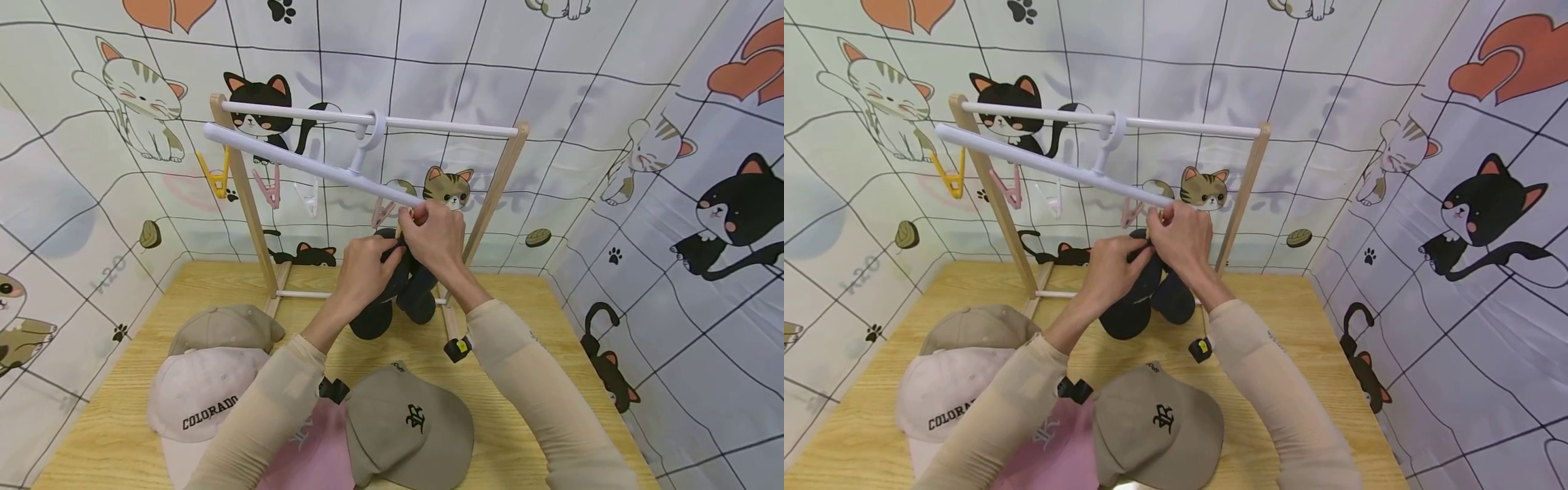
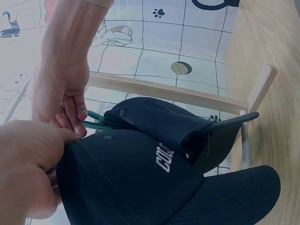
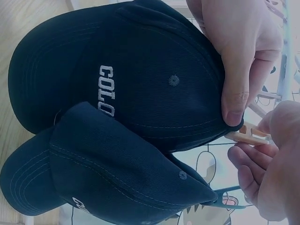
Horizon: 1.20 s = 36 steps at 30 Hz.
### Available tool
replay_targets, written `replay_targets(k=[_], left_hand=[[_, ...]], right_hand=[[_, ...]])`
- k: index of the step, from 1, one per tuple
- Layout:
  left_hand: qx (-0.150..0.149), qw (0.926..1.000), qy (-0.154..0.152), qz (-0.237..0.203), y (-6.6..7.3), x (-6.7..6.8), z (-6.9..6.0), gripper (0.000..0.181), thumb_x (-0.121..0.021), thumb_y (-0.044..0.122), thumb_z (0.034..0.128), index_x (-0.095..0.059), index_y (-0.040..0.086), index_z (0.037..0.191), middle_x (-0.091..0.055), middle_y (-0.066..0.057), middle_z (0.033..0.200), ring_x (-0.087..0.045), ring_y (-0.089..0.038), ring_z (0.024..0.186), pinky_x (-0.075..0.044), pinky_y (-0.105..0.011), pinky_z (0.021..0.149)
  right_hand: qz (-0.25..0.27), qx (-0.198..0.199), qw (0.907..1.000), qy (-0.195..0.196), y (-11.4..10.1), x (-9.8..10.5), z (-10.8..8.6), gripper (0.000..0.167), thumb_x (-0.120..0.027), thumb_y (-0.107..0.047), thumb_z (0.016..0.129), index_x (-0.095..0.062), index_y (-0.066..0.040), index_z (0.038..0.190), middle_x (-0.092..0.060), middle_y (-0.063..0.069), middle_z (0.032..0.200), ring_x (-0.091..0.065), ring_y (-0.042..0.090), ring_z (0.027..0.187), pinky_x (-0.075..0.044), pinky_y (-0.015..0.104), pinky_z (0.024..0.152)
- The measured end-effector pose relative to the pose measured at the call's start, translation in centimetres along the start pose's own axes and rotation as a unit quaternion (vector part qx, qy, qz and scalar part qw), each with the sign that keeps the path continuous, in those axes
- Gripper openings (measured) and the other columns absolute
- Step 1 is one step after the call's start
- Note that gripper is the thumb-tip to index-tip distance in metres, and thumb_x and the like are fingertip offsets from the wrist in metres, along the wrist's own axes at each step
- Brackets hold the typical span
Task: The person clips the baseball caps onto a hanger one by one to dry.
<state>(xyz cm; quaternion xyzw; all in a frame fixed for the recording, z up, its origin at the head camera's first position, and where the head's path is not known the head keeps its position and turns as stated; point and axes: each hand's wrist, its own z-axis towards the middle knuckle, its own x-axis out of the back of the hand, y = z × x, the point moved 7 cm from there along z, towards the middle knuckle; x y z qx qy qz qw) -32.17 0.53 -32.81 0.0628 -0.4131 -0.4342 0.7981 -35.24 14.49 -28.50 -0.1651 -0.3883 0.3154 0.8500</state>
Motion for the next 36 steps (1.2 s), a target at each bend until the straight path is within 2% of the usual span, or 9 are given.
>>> replay_targets(k=[6,11,16,19,25,31,36], left_hand=[[-0.013,0.9999,0.002,0.003,0.1,0.1,0.2,0.018,-0.075,0.012,0.1088,-0.088,0.000,0.105,-0.070,-0.015,0.071,-0.056,-0.024,0.055,-0.031,-0.027,0.057],[-0.014,0.9998,0.013,0.002,0.1,0.5,0.5,0.017,-0.076,0.011,0.1078,-0.088,0.001,0.103,-0.073,-0.016,0.073,-0.063,-0.029,0.060,-0.033,-0.029,0.059],[-0.006,0.9999,0.008,0.006,-0.1,0.5,0.7,0.017,-0.076,0.012,0.1079,-0.088,0.002,0.110,-0.077,-0.016,0.079,-0.070,-0.032,0.068,-0.039,-0.032,0.060],[-0.004,1.0000,0.006,0.006,-0.2,0.5,0.7,0.017,-0.076,0.012,0.1079,-0.088,0.001,0.112,-0.077,-0.016,0.079,-0.070,-0.031,0.068,-0.040,-0.033,0.061],[-0.009,0.9999,0.008,0.002,-0.1,0.5,0.7,0.017,-0.076,0.013,0.1079,-0.088,0.002,0.102,-0.074,-0.015,0.075,-0.064,-0.029,0.062,-0.037,-0.031,0.061],[-0.016,0.9998,0.008,-0.009,0.0,0.6,0.6,0.016,-0.076,0.012,0.1077,-0.088,0.002,0.105,-0.076,-0.016,0.078,-0.061,-0.026,0.060,-0.036,-0.030,0.060],[-0.010,0.9998,0.004,-0.014,-0.2,0.5,0.6,0.016,-0.075,0.012,0.1078,-0.088,0.002,0.105,-0.077,-0.016,0.079,-0.061,-0.026,0.060,-0.036,-0.030,0.060]], right_hand=[[-0.005,0.005,1.0000,-0.002,0.0,0.0,0.0,0.032,-0.070,-0.027,0.105,-0.077,-0.003,0.086,-0.080,0.017,0.081,-0.067,0.038,0.066,-0.049,0.046,0.067],[-0.004,0.013,0.9999,-0.006,-0.3,-0.1,0.1,0.031,-0.070,-0.025,0.106,-0.078,-0.002,0.087,-0.081,0.017,0.081,-0.069,0.038,0.066,-0.048,0.044,0.064],[-0.001,0.010,0.9999,-0.006,-0.3,-0.1,0.1,0.031,-0.071,-0.025,0.105,-0.078,-0.001,0.088,-0.082,0.018,0.083,-0.071,0.039,0.069,-0.050,0.046,0.065],[0.003,-0.001,1.0000,-0.006,-0.2,-0.2,0.0,0.031,-0.071,-0.025,0.105,-0.079,-0.001,0.088,-0.082,0.018,0.083,-0.072,0.039,0.071,-0.052,0.048,0.067],[0.020,-0.040,0.9989,-0.011,0.3,-0.4,-0.3,0.034,-0.073,-0.031,0.105,-0.081,-0.002,0.090,-0.083,0.016,0.084,-0.077,0.036,0.077,-0.056,0.049,0.073],[0.044,-0.060,0.9972,-0.010,0.7,-0.6,-0.4,0.037,-0.074,-0.035,0.106,-0.083,-0.004,0.088,-0.084,0.015,0.083,-0.078,0.034,0.077,-0.054,0.043,0.073],[0.057,-0.071,0.9957,-0.018,1.1,-0.8,-0.6,0.039,-0.074,-0.038,0.107,-0.085,-0.007,0.087,-0.084,0.013,0.083,-0.079,0.031,0.077,-0.054,0.039,0.073]])
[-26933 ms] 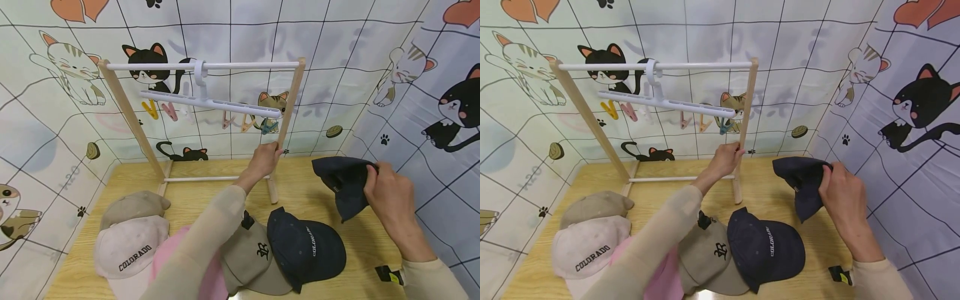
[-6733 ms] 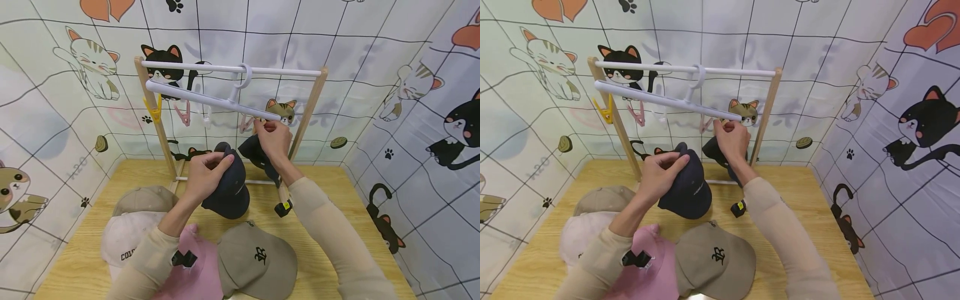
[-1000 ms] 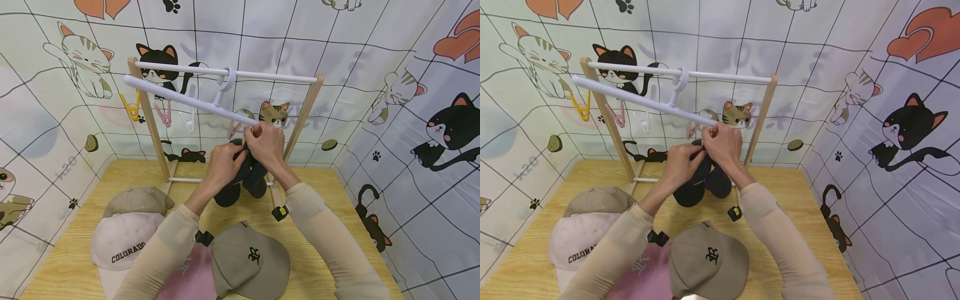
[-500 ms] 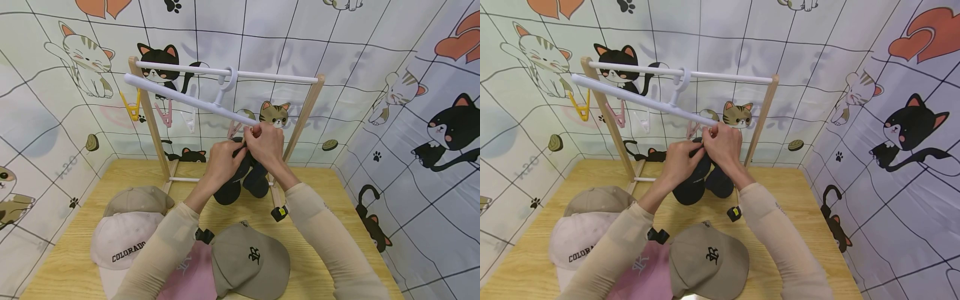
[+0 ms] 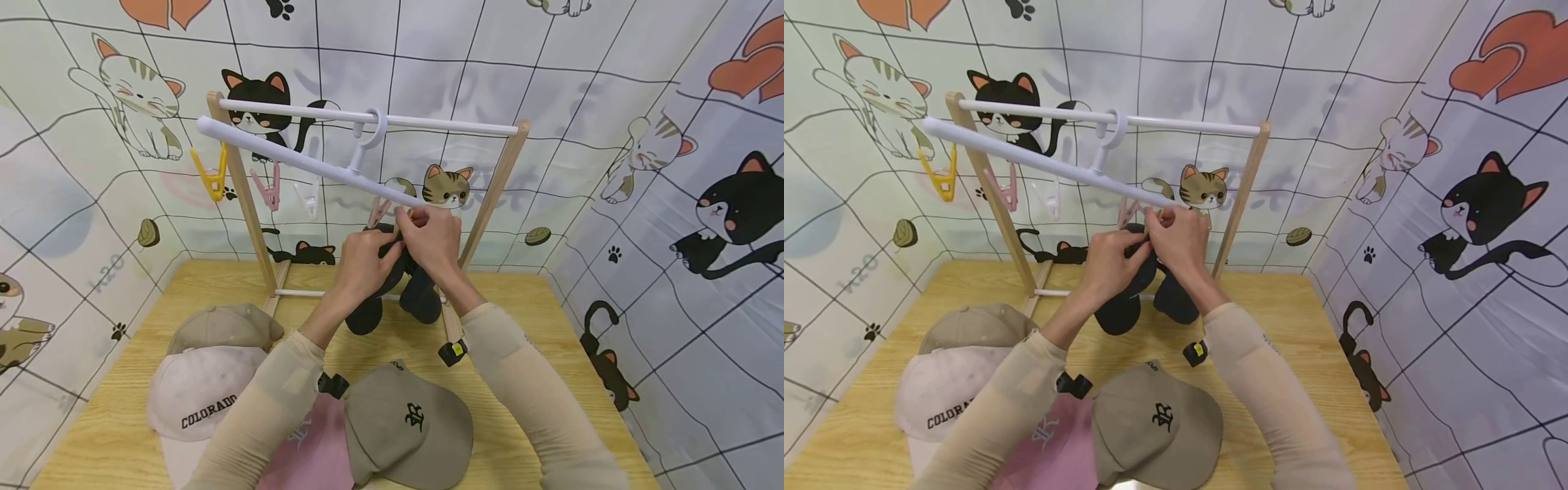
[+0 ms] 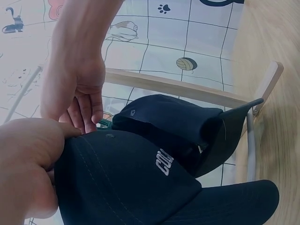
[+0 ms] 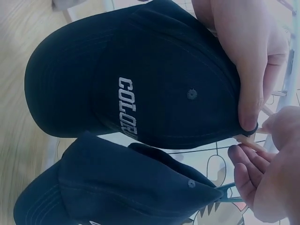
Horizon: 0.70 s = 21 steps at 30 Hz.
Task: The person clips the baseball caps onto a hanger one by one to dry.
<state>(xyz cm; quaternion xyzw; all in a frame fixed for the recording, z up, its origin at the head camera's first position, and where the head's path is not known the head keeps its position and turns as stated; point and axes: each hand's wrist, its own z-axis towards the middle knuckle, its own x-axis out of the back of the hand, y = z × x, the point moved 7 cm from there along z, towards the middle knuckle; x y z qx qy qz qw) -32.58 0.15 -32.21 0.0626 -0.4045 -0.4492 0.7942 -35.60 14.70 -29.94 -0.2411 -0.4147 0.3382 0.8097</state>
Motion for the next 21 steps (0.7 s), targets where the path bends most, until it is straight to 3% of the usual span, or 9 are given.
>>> replay_targets(k=[5,9,15,21], left_hand=[[0.012,0.9999,-0.003,-0.005,-0.5,-0.2,-0.1,0.018,-0.075,0.013,0.1085,-0.088,0.001,0.111,-0.081,-0.017,0.085,-0.063,-0.027,0.061,-0.036,-0.029,0.060],[0.023,0.9997,-0.006,-0.010,-0.9,-0.3,-0.1,0.019,-0.075,0.013,0.1085,-0.087,0.000,0.115,-0.085,-0.019,0.096,-0.069,-0.029,0.065,-0.040,-0.030,0.061],[0.031,0.9994,-0.008,-0.015,-0.8,-0.2,-0.2,0.020,-0.075,0.013,0.1086,-0.086,-0.001,0.117,-0.087,-0.020,0.103,-0.078,-0.033,0.076,-0.052,-0.036,0.064],[0.040,0.9989,-0.022,-0.014,-1.0,-0.5,-0.2,0.022,-0.073,0.014,0.1096,-0.085,-0.002,0.121,-0.087,-0.020,0.108,-0.079,-0.032,0.078,-0.052,-0.035,0.065]], right_hand=[[0.011,-0.005,0.9997,-0.021,0.2,0.1,-0.2,0.038,-0.072,-0.039,0.110,-0.088,-0.006,0.100,-0.086,0.014,0.091,-0.080,0.031,0.085,-0.059,0.047,0.081],[0.013,-0.011,0.9993,-0.034,0.2,0.2,-0.3,0.035,-0.068,-0.035,0.112,-0.087,-0.006,0.109,-0.086,0.015,0.097,-0.079,0.032,0.089,-0.058,0.046,0.080],[0.010,-0.008,0.9998,-0.016,0.7,0.7,-0.5,0.030,-0.062,-0.023,0.110,-0.085,-0.006,0.102,-0.084,0.015,0.091,-0.074,0.034,0.082,-0.048,0.038,0.075],[0.019,-0.008,0.9997,-0.016,1.1,1.5,-1.1,0.029,-0.059,-0.018,0.109,-0.085,-0.004,0.104,-0.084,0.016,0.093,-0.076,0.033,0.084,-0.047,0.035,0.076]])
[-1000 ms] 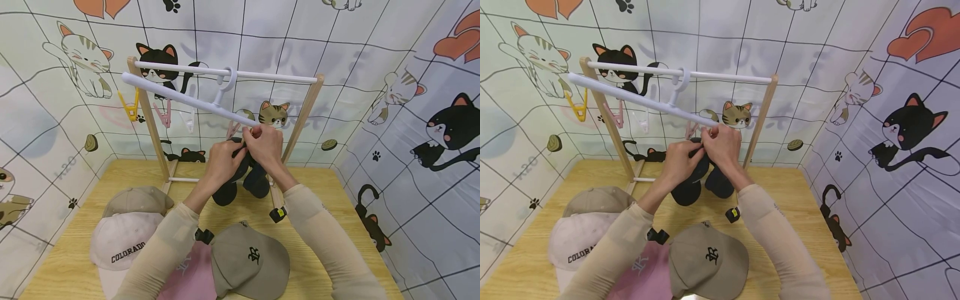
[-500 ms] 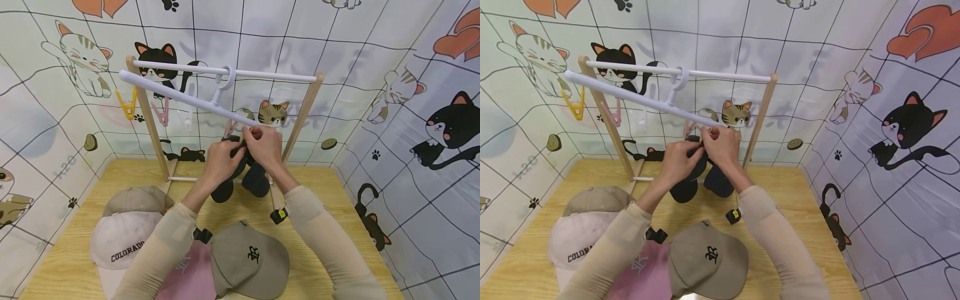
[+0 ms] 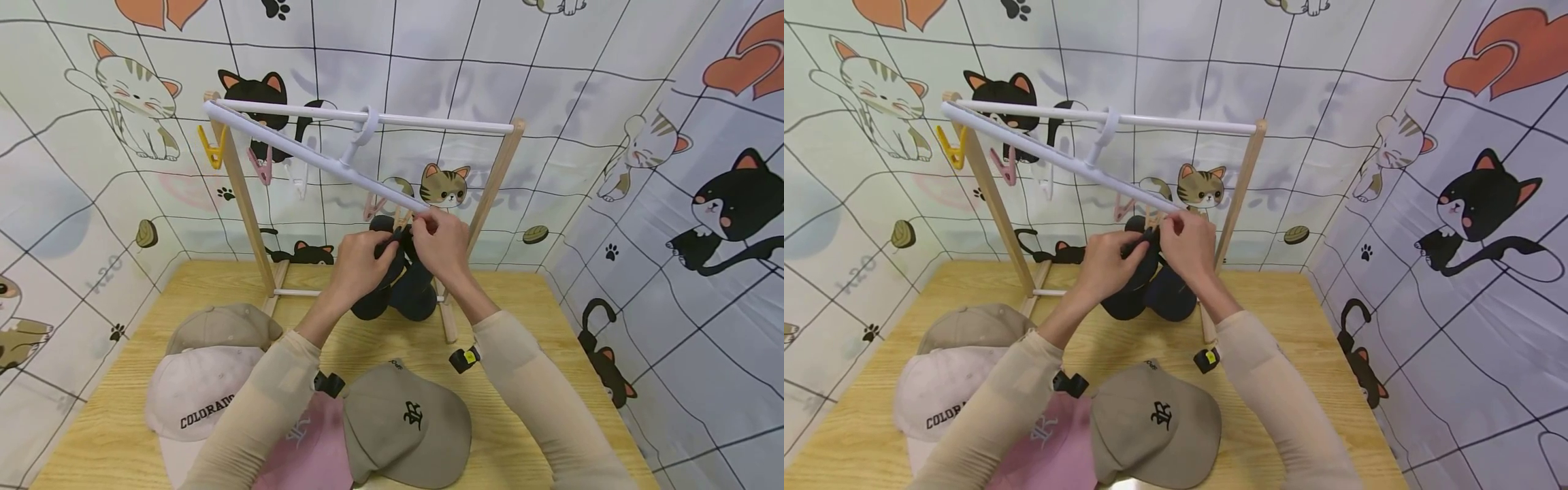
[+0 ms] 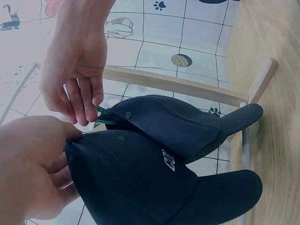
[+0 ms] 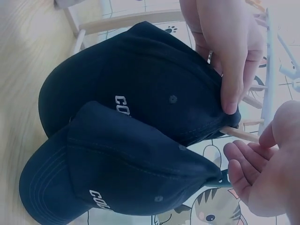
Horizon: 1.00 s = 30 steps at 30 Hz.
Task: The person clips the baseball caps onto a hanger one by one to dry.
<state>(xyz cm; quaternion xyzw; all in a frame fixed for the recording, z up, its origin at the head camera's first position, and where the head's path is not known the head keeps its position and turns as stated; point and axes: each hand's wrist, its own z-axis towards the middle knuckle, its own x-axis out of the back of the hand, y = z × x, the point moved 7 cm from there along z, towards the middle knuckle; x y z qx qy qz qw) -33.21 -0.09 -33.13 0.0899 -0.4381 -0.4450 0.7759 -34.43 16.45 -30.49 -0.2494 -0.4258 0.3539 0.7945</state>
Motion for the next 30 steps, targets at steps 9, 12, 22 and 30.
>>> replay_targets(k=[9,12,22,30], left_hand=[[0.009,0.9999,-0.007,0.006,-0.6,-0.2,-0.3,0.026,-0.073,0.014,0.1095,-0.083,-0.002,0.128,-0.086,-0.021,0.118,-0.083,-0.037,0.095,-0.064,-0.047,0.076],[0.008,0.9999,-0.009,0.006,-0.8,-0.1,-0.5,0.028,-0.073,0.014,0.1092,-0.081,-0.003,0.130,-0.085,-0.022,0.121,-0.083,-0.037,0.095,-0.064,-0.048,0.077],[0.029,0.9969,-0.073,0.006,-0.7,0.2,-1.1,0.045,-0.073,0.021,0.1106,-0.068,0.000,0.151,-0.077,-0.024,0.142,-0.079,-0.043,0.119,-0.065,-0.055,0.093],[0.027,0.9941,-0.104,0.010,-0.5,0.7,-2.6,0.062,-0.077,0.027,0.1088,-0.057,0.001,0.162,-0.069,-0.024,0.154,-0.071,-0.044,0.136,-0.061,-0.058,0.108]], right_hand=[[0.034,-0.012,0.9993,-0.006,1.2,1.2,-1.2,0.028,-0.060,-0.015,0.109,-0.084,-0.001,0.112,-0.086,0.017,0.096,-0.083,0.031,0.084,-0.051,0.020,0.063],[0.032,-0.001,0.9994,-0.014,1.5,1.4,-1.5,0.029,-0.059,-0.015,0.110,-0.083,0.000,0.115,-0.086,0.017,0.097,-0.082,0.031,0.084,-0.051,0.019,0.064],[0.017,0.040,0.9981,-0.044,2.1,2.0,-2.9,0.026,-0.065,-0.018,0.110,-0.083,-0.001,0.116,-0.083,0.016,0.112,-0.076,0.033,0.099,-0.063,0.046,0.089],[0.020,0.064,0.9951,-0.074,2.2,2.5,-4.6,0.026,-0.066,-0.018,0.110,-0.080,-0.001,0.123,-0.078,0.016,0.132,-0.072,0.038,0.122,-0.060,0.057,0.103]])
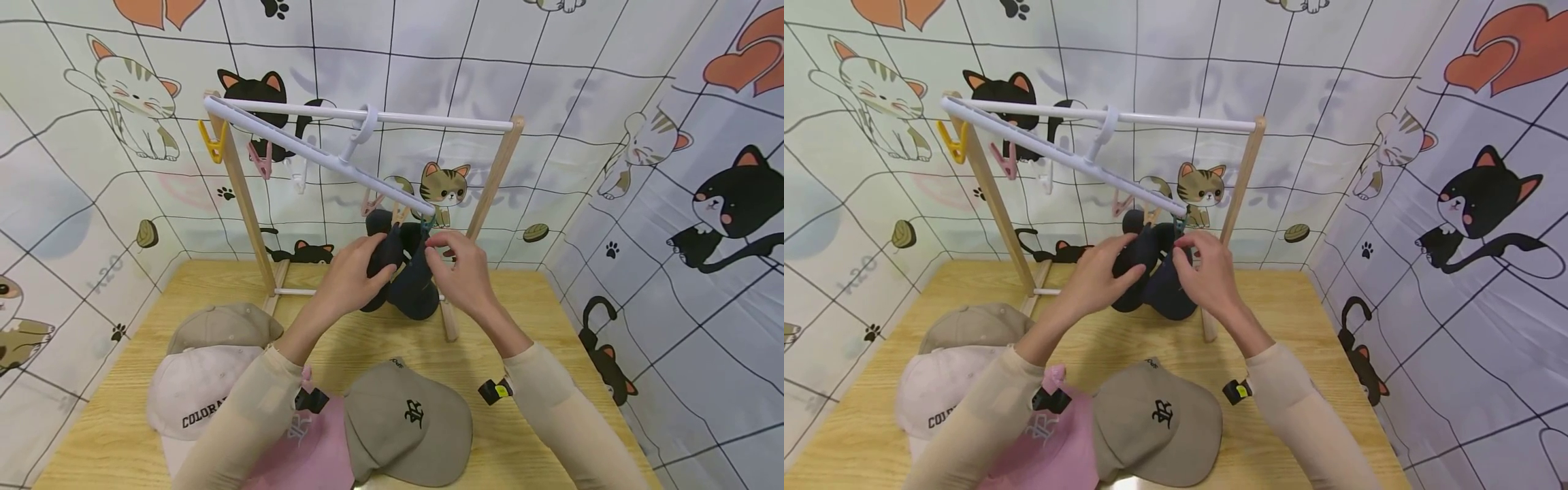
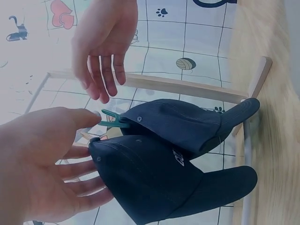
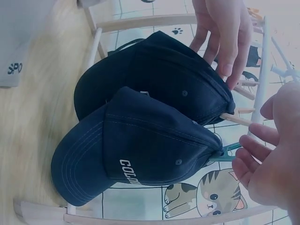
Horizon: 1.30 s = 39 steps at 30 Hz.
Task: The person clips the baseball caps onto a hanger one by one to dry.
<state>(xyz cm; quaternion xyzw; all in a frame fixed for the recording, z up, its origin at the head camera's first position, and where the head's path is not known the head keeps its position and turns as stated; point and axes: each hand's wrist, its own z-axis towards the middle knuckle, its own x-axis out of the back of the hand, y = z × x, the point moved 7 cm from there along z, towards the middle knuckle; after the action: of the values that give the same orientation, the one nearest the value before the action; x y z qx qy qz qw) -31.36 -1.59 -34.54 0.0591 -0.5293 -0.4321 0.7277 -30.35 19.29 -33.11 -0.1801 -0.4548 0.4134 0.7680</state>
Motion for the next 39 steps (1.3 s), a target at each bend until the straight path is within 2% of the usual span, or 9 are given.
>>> replay_targets(k=[5,10,18,23,29,36,39], left_hand=[[-0.008,1.0000,-0.004,0.000,0.2,0.4,-1.4,0.070,-0.081,0.031,0.1064,-0.055,0.001,0.164,-0.062,-0.023,0.161,-0.063,-0.044,0.147,-0.056,-0.059,0.119],[-0.004,1.0000,0.005,-0.006,0.2,0.9,-3.0,0.071,-0.083,0.031,0.1048,-0.055,0.002,0.163,-0.061,-0.022,0.162,-0.061,-0.043,0.150,-0.053,-0.060,0.123],[0.027,0.9994,0.003,-0.022,0.6,1.2,-5.5,0.079,-0.086,0.036,0.1019,-0.053,0.005,0.166,-0.058,-0.021,0.166,-0.058,-0.045,0.154,-0.050,-0.064,0.125],[0.053,0.9970,-0.025,-0.051,0.5,0.9,-7.3,0.082,-0.086,0.039,0.1013,-0.050,0.008,0.168,-0.055,-0.017,0.172,-0.053,-0.042,0.160,-0.048,-0.065,0.127],[0.067,0.9940,-0.044,-0.075,0.1,0.4,-9.7,0.081,-0.083,0.042,0.1029,-0.050,0.009,0.169,-0.054,-0.016,0.173,-0.053,-0.042,0.161,-0.047,-0.066,0.127],[0.078,0.9939,-0.042,-0.066,-0.9,0.1,-12.4,0.079,-0.083,0.039,0.1026,-0.053,0.003,0.165,-0.062,-0.020,0.165,-0.060,-0.044,0.154,-0.051,-0.065,0.123],[0.093,0.9925,-0.046,-0.065,-1.4,0.0,-13.5,0.080,-0.083,0.041,0.1028,-0.053,0.002,0.165,-0.064,-0.020,0.163,-0.061,-0.044,0.153,-0.050,-0.064,0.124]], right_hand=[[0.001,0.009,0.9999,-0.009,0.0,0.1,-1.0,0.026,-0.067,-0.017,0.109,-0.079,-0.003,0.127,-0.076,0.016,0.138,-0.070,0.038,0.126,-0.058,0.059,0.106],[-0.007,0.023,0.9997,-0.012,-0.4,0.3,-1.7,0.029,-0.068,-0.018,0.109,-0.078,-0.003,0.131,-0.075,0.015,0.144,-0.070,0.036,0.129,-0.056,0.055,0.108],[-0.007,0.030,0.9993,-0.021,-0.8,0.4,-2.4,0.037,-0.068,-0.024,0.108,-0.075,-0.003,0.138,-0.072,0.013,0.151,-0.064,0.036,0.142,-0.052,0.058,0.118],[-0.009,0.042,0.9987,-0.026,-1.2,0.2,-2.8,0.041,-0.070,-0.025,0.107,-0.073,-0.004,0.142,-0.070,0.013,0.154,-0.064,0.037,0.146,-0.050,0.063,0.121],[-0.007,0.058,0.9976,-0.038,-1.8,-0.4,-3.2,0.045,-0.071,-0.024,0.107,-0.069,-0.005,0.148,-0.067,0.014,0.160,-0.061,0.037,0.151,-0.047,0.064,0.125],[0.002,0.083,0.9956,-0.043,-2.6,-1.1,-3.3,0.046,-0.072,-0.022,0.107,-0.067,-0.004,0.150,-0.066,0.017,0.160,-0.061,0.039,0.151,-0.048,0.064,0.125],[0.006,0.084,0.9954,-0.045,-2.7,-1.4,-3.3,0.047,-0.072,-0.022,0.107,-0.067,-0.004,0.150,-0.066,0.019,0.160,-0.061,0.039,0.152,-0.048,0.064,0.125]])
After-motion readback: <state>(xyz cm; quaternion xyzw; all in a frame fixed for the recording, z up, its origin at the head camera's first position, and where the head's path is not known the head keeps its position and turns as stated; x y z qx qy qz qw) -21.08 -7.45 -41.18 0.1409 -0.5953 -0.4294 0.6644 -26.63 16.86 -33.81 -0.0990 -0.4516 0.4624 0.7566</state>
